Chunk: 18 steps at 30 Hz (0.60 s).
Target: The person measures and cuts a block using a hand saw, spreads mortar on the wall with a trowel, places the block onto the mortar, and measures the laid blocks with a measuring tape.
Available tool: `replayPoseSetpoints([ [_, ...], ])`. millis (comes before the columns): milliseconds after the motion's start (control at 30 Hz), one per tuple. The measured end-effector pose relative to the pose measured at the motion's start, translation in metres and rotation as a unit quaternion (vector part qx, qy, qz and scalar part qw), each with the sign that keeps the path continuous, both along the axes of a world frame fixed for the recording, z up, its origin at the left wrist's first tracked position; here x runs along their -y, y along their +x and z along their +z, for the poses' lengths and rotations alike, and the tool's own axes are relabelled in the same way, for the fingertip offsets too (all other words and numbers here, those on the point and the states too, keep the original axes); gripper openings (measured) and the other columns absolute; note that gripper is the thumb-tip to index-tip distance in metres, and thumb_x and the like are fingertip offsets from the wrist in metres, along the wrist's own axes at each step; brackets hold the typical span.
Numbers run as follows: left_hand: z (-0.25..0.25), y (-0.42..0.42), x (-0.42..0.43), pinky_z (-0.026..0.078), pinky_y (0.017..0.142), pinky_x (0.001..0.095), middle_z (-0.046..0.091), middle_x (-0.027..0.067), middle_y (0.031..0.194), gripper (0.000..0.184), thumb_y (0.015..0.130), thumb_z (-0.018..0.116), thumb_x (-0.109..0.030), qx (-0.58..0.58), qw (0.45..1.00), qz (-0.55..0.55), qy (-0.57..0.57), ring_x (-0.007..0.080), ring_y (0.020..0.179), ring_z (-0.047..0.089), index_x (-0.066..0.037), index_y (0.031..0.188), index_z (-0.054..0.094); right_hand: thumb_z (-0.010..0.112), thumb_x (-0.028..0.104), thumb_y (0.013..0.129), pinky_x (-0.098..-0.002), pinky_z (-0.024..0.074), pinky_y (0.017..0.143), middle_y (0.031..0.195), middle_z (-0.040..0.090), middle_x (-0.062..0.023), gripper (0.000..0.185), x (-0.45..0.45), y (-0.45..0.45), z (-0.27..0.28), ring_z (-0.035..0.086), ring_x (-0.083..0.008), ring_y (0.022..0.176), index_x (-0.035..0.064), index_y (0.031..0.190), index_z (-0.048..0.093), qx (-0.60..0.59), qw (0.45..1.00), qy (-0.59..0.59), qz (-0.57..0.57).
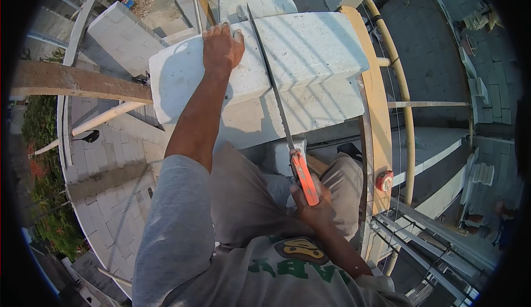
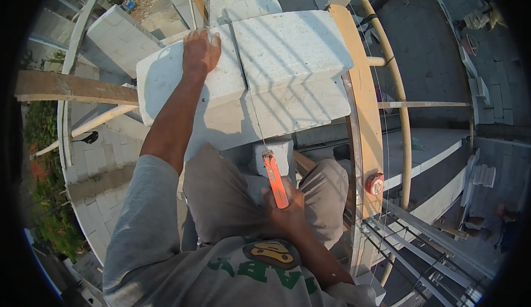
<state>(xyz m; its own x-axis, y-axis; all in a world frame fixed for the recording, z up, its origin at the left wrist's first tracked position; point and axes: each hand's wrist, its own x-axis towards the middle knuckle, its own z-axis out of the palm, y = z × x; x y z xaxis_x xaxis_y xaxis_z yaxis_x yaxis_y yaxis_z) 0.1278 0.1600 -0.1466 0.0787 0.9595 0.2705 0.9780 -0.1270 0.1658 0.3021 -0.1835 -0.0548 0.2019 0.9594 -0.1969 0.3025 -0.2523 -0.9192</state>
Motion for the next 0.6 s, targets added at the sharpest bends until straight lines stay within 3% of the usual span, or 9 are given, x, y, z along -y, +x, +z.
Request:
replayPoseSetpoints([
  [33, -0.002, 0.001, -0.002, 0.026, 0.111, 0.0420, 0.051, 0.0204, 0.131, 0.057, 0.095, 0.039, -0.043, 0.002, 1.000, -0.009, 0.003, 0.0318, 0.127, 0.043, 0.001, 0.129, 0.051, 0.065, 0.011, 0.086, -0.0300, 0.0489, 0.066, 0.073, 0.062, -0.0131, 0.016, -0.035, -0.003, 0.005, 0.061, -0.0184, 0.067, -0.0016, 0.093, 0.058, -0.031, 0.999, -0.038, -0.012],
  [67, 0.000, 0.003, -0.004, 0.026, 0.111, 0.0420, 0.051, 0.0209, 0.132, 0.057, 0.095, 0.039, -0.043, 0.005, 1.000, -0.018, 0.012, 0.0319, 0.128, 0.042, 0.001, 0.129, 0.051, 0.067, 0.016, 0.085, -0.0308, 0.0451, 0.065, 0.072, 0.057, -0.0118, 0.021, -0.098, 0.001, 0.016, 0.051, -0.0174, 0.065, -0.0015, 0.090, 0.057, -0.015, 0.997, -0.066, 0.040],
  [133, 0.013, 0.005, -0.015, 0.025, 0.112, 0.0409, 0.050, 0.0193, 0.133, 0.056, 0.096, 0.038, -0.042, 0.003, 1.000, -0.014, -0.003, 0.0300, 0.129, 0.041, -0.001, 0.131, 0.050, 0.067, 0.018, 0.085, -0.0332, 0.0441, 0.062, 0.067, 0.056, -0.0138, 0.024, -0.142, -0.016, 0.031, 0.051, -0.0191, 0.062, -0.0017, 0.084, 0.054, 0.052, 0.998, 0.009, 0.040],
  [233, 0.006, 0.004, 0.012, 0.024, 0.112, 0.0403, 0.049, 0.0186, 0.134, 0.055, 0.096, 0.037, -0.042, 0.004, 0.998, -0.023, -0.056, 0.0290, 0.130, 0.041, -0.002, 0.132, 0.049, 0.063, 0.009, 0.086, -0.0330, 0.0470, 0.064, 0.072, 0.060, -0.0167, 0.014, -0.095, -0.007, 0.005, 0.060, -0.0237, 0.065, -0.0025, 0.091, 0.055, 0.066, 0.997, 0.007, 0.047],
  [300, 0.011, 0.005, -0.002, 0.022, 0.113, 0.0401, 0.049, 0.0187, 0.135, 0.056, 0.096, 0.037, -0.042, 0.008, 0.999, -0.005, -0.042, 0.0295, 0.131, 0.040, -0.002, 0.132, 0.049, 0.062, 0.011, 0.087, -0.0342, 0.0486, 0.067, 0.080, 0.064, -0.0151, 0.015, -0.010, -0.002, -0.009, 0.061, -0.0271, 0.069, -0.0009, 0.096, 0.057, 0.039, 0.998, -0.055, 0.021],
  [333, 0.012, 0.006, -0.003, 0.022, 0.113, 0.0402, 0.049, 0.0188, 0.135, 0.056, 0.096, 0.037, -0.042, 0.005, 0.999, 0.000, -0.038, 0.0299, 0.131, 0.040, -0.001, 0.132, 0.049, 0.062, 0.013, 0.089, -0.0337, 0.0493, 0.068, 0.083, 0.064, -0.0111, 0.016, 0.026, 0.004, -0.023, 0.061, -0.0260, 0.070, 0.0007, 0.097, 0.056, 0.091, 0.992, 0.079, 0.041],
  [433, 0.012, 0.009, -0.001, 0.022, 0.113, 0.0403, 0.049, 0.0191, 0.135, 0.055, 0.096, 0.037, -0.042, 0.002, 0.999, 0.014, -0.030, 0.0311, 0.131, 0.040, -0.001, 0.132, 0.049, 0.064, 0.012, 0.087, -0.0352, 0.0482, 0.066, 0.075, 0.061, -0.0125, 0.015, 0.024, 0.001, -0.020, 0.058, -0.0270, 0.066, -0.0001, 0.090, 0.055, 0.053, 0.995, 0.079, 0.019],
  [500, 0.004, 0.008, -0.005, 0.022, 0.113, 0.0403, 0.049, 0.0193, 0.135, 0.055, 0.096, 0.038, -0.041, 0.002, 1.000, 0.008, -0.025, 0.0317, 0.131, 0.040, -0.001, 0.132, 0.049, 0.066, 0.011, 0.085, -0.0357, 0.0473, 0.064, 0.070, 0.058, -0.0168, 0.017, -0.066, 0.001, -0.014, 0.058, -0.0287, 0.065, -0.0012, 0.087, 0.055, 0.011, 0.999, -0.012, 0.034],
  [600, 0.012, 0.009, -0.001, 0.022, 0.113, 0.0400, 0.049, 0.0195, 0.135, 0.054, 0.096, 0.039, -0.040, 0.004, 1.000, 0.004, -0.027, 0.0316, 0.131, 0.040, -0.001, 0.132, 0.050, 0.066, 0.009, 0.084, -0.0349, 0.0461, 0.063, 0.067, 0.055, -0.0183, 0.016, -0.101, -0.014, 0.001, 0.056, -0.0282, 0.063, -0.0018, 0.086, 0.054, 0.030, 0.999, 0.028, 0.023],
])
